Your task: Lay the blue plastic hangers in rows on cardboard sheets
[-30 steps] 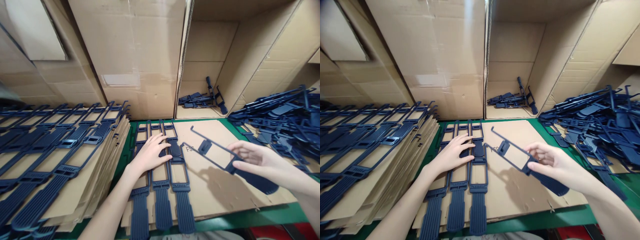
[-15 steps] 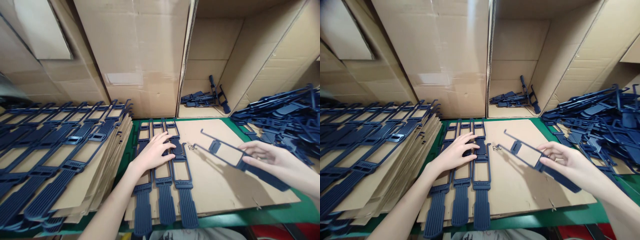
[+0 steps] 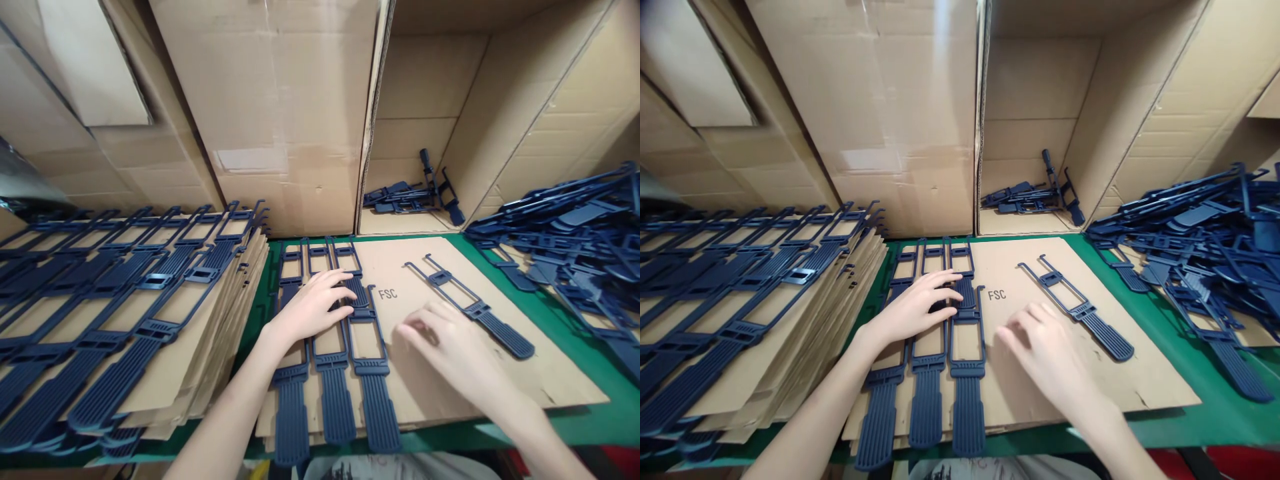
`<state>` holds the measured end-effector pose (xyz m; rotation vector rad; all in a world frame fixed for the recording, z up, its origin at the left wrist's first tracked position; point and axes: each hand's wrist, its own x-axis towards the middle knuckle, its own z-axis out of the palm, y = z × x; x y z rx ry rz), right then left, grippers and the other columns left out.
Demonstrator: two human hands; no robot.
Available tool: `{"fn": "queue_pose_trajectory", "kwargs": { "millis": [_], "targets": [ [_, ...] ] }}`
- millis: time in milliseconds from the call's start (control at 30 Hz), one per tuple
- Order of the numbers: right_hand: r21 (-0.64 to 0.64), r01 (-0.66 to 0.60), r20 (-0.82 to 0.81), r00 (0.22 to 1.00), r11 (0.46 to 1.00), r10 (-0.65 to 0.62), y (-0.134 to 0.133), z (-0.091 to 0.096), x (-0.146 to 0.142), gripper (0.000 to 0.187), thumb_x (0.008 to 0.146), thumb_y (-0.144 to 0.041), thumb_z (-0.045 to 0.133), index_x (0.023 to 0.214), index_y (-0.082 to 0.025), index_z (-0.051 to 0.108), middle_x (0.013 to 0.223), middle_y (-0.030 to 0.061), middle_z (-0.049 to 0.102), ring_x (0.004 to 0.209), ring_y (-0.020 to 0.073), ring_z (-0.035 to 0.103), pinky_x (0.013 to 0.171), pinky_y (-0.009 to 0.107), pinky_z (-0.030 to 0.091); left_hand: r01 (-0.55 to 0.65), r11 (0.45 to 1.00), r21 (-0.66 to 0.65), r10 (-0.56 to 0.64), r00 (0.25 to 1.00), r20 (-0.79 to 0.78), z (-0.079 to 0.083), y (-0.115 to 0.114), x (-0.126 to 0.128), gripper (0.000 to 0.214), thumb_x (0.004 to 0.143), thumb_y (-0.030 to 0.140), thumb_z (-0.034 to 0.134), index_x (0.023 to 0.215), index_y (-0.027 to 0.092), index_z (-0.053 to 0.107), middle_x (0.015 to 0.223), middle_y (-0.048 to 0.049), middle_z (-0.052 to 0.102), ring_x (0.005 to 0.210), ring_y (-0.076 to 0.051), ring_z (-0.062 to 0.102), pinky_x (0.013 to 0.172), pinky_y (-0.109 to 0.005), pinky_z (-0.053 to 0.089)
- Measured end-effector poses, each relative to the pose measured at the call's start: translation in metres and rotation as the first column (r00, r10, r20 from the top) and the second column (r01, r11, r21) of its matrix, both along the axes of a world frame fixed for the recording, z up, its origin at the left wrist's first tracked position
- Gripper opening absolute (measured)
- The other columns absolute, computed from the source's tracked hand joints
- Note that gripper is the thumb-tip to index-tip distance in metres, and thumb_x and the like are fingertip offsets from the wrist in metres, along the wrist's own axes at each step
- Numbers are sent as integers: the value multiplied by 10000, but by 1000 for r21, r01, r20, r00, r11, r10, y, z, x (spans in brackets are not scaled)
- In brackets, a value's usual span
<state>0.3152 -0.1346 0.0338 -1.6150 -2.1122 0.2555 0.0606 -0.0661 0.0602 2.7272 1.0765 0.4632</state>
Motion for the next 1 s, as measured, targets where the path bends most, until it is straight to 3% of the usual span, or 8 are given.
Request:
{"fn": "queue_pose_trajectory", "kwargs": {
  "millis": [167, 300, 433, 533, 667, 800, 900, 1000],
  "targets": [
    [45, 24, 7, 1000, 999, -24, 1, -12, -40, 203, 820, -397, 581, 777, -199, 581, 766, 55, 609, 777, 233, 601, 647, 317, 454, -53, 998, 17, 54, 996, -67, -3, 4, -2, 313, 897, 332, 566, 1170, 190, 624, 1368, -92, 521, 1331, -243, 402, 1120, -439, 292],
    [-50, 76, -59, 995, 996, -79, 2, -12, -38, 110, 799, -250, 508, 706, -202, 544, 689, 30, 612, 639, 188, 597, 577, 280, 425, -50, 999, 7, 50, 997, -66, -4, 5, -2, 357, 904, 324, 550, 1226, 172, 581, 1360, -100, 528, 1312, -241, 425, 1111, -425, 309],
    [-183, 106, -240, 959, 977, -149, -7, 0, -21, 121, 801, -290, 501, 711, -219, 541, 573, 0, 590, 531, 170, 570, 524, 267, 423, -39, 999, -3, 39, 999, -35, -3, 5, -3, 431, 913, 325, 528, 1320, 193, 481, 1362, -90, 527, 1302, -234, 437, 1093, -422, 337],
    [-99, 152, -375, 909, 983, -179, -14, 9, -4, 181, 814, -401, 542, 828, -224, 573, 612, -1, 603, 541, 164, 569, 512, 259, 428, -38, 999, -14, 37, 999, -33, -3, 4, -3, 440, 913, 328, 524, 1329, 202, 462, 1372, -85, 517, 1305, -242, 432, 1093, -434, 334],
    [56, 286, -331, 909, 957, -252, -16, 13, 3, 251, 797, -450, 578, 915, -229, 597, 590, -17, 562, 482, 143, 503, 488, 262, 403, -40, 999, -23, 39, 999, -19, -2, 3, -3, 470, 907, 317, 530, 1353, 206, 430, 1390, -83, 498, 1307, -242, 429, 1096, -442, 327],
    [-71, 86, -299, 949, 994, -104, -14, 11, -14, 236, 833, -391, 547, 987, -229, 622, 676, 2, 634, 558, 156, 579, 536, 267, 469, -52, 998, -29, 51, 999, -17, -2, 4, -3, 505, 901, 332, 552, 1367, 195, 414, 1399, -90, 488, 1303, -239, 434, 1091, -420, 335],
    [-180, -75, -369, 929, 981, 3, -15, 9, -25, 242, 861, -376, 517, 1006, -224, 637, 796, 24, 684, 685, 171, 636, 601, 266, 514, -45, 998, -36, 45, 999, -19, -2, 4, -3, 503, 896, 346, 572, 1352, 186, 432, 1383, -92, 504, 1297, -238, 439, 1088, -409, 338],
    [-171, -27, -370, 928, 985, -39, -14, 5, -22, 256, 870, -408, 509, 998, -235, 648, 893, 36, 692, 756, 183, 650, 636, 274, 525, -36, 999, -41, 35, 999, -19, -2, 5, -4, 529, 878, 398, 598, 1342, 194, 443, 1379, -98, 508, 1302, -250, 433, 1086, -419, 334]
  ]
}}
